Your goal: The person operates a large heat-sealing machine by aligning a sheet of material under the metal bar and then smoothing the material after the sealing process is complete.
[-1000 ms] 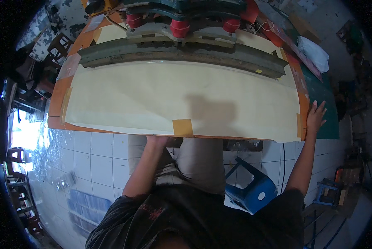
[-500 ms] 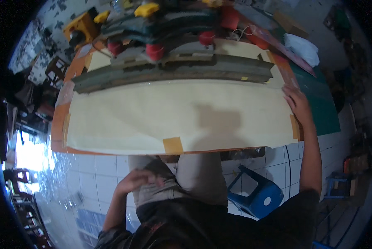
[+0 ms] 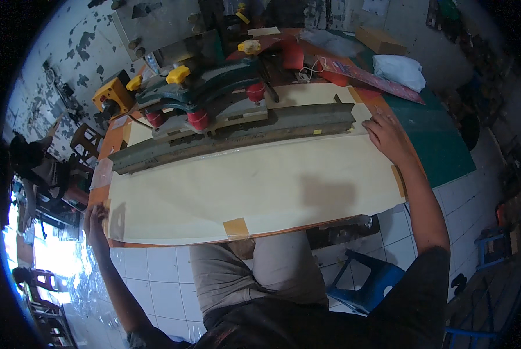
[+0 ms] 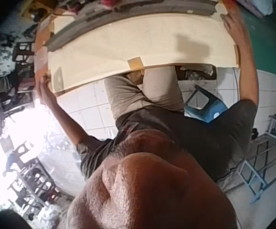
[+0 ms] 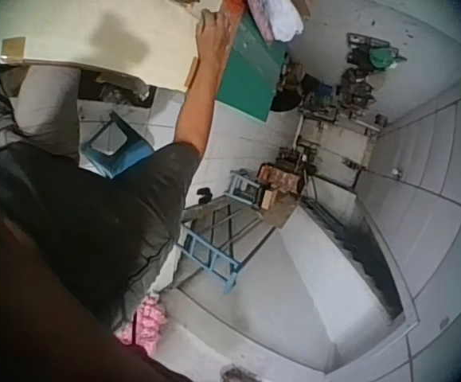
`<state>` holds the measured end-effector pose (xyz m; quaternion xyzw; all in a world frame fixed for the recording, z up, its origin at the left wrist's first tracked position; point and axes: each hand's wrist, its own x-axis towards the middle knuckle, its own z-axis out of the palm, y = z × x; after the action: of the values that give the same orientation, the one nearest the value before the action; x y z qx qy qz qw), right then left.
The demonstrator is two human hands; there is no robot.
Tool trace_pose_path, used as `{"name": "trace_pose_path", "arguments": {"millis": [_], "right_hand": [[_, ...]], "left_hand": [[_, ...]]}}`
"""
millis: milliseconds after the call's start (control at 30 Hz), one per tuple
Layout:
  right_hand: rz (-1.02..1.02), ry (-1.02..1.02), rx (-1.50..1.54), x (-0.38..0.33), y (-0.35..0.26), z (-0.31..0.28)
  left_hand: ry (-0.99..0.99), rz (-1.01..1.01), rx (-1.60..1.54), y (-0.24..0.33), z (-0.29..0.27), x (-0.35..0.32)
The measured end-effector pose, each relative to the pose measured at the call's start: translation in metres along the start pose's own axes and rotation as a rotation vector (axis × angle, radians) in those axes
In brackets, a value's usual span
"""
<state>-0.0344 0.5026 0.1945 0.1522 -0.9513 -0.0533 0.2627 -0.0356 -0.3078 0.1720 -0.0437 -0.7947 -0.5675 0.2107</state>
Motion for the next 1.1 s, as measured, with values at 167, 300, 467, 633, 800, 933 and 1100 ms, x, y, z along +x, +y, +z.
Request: {"name": "trace_pose_path", "arguments": {"millis": [167, 300, 467, 633, 800, 933, 1100], "right_hand": [[-0.017, -0.093, 0.157, 0.002, -0.005, -0.002], [-0.086, -0.102, 0.125, -0.004, 0.003, -0.005], [-0.055, -0.079, 0.061, -0.009, 0.013, -0.002], [0.019, -0.047, 0.018, -0.003, 0.009, 0.003], [0.009, -0.073, -0.002, 0.003, 0.003, 0.006], [-0.014, -0.091, 0.014, 0.006, 0.0, 0.005], [-0.061, -0.069, -0.083, 0.002, -0.005, 0.0]], "left_hand": [[0.015, 0.106, 0.506, -0.023, 0.016, 0.057], [-0.077, 0.136, 0.626, -0.039, 0.033, 0.064], [-0.198, 0.262, 0.902, -0.052, 0.037, 0.068], [-0.198, 0.249, 0.892, -0.057, 0.033, 0.066], [-0.193, 0.27, 0.871, -0.061, 0.034, 0.067], [-0.198, 0.212, 0.898, -0.067, 0.033, 0.068], [-0.199, 0.228, 0.914, -0.073, 0.03, 0.067]]}}
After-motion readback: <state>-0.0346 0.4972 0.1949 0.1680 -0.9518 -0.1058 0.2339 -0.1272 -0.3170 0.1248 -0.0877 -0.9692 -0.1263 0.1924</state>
